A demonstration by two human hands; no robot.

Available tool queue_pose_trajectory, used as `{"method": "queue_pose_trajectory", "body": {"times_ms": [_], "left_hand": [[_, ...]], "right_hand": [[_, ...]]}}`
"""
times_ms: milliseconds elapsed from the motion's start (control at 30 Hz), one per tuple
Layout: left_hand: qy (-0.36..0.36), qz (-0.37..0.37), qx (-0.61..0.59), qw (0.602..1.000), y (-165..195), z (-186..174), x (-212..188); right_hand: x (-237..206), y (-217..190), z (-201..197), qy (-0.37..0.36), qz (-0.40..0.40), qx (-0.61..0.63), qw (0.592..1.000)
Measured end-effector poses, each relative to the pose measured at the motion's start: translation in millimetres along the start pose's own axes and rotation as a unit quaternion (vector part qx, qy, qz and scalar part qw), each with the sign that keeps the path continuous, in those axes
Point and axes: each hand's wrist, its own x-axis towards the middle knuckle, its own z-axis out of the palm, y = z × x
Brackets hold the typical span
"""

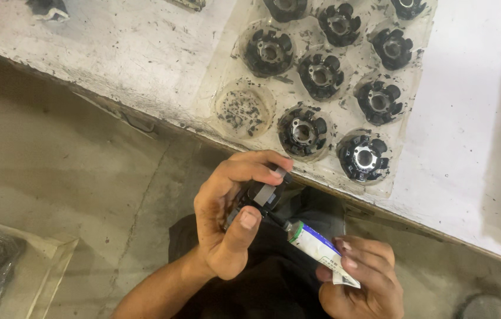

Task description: The person picks black circular clutch-like assemblies from a plastic tray on a workbench, squeezes paste from a small tube onto each part while holding it, and places the treated part back into the tray. They first wipe the tube with a gray cloth, then repeat the pick-apply-place cycle for parts one at a time.

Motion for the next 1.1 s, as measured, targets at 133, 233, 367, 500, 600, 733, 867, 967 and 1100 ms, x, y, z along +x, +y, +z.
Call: {"method": "queue_pose_trajectory", "body": {"times_ms": [133,233,367,500,600,733,867,967,1100], "left_hand": [[0.015,-0.017,-0.044,0.999,-5.3,5.4,-1.8],[0.022,-0.025,-0.065,0.997,-8.4,6.7,-2.5],[0.030,-0.020,-0.074,0.997,-10.2,7.8,-3.6],[0.033,-0.022,-0.084,0.996,-10.8,8.5,-3.9],[0.030,-0.025,-0.085,0.996,-10.9,7.8,-3.7],[0.032,-0.028,-0.090,0.995,-11.0,7.8,-3.8],[0.035,-0.024,-0.086,0.995,-11.8,7.5,-3.7],[0.036,-0.021,-0.095,0.995,-13.3,7.6,-4.0],[0.061,-0.037,-0.150,0.986,-15.8,8.9,-4.8]], "right_hand": [[4.6,-2.8,-2.1,-0.005,-0.021,-0.036,0.999],[7.5,-2.7,-1.3,-0.002,-0.027,-0.031,0.999],[9.3,-4.6,-2.4,-0.010,-0.037,-0.014,0.999],[8.5,-8.9,-5.1,-0.025,-0.010,-0.035,0.999],[8.6,-8.8,-5.3,-0.025,-0.009,-0.015,1.000],[9.7,-5.5,-5.7,-0.026,-0.024,-0.009,0.999],[9.0,-4.2,-6.2,-0.024,-0.023,-0.009,0.999],[8.3,-3.7,-5.5,-0.015,-0.033,-0.010,0.999],[7.2,-4.3,-5.6,-0.013,-0.022,-0.006,1.000]]}}
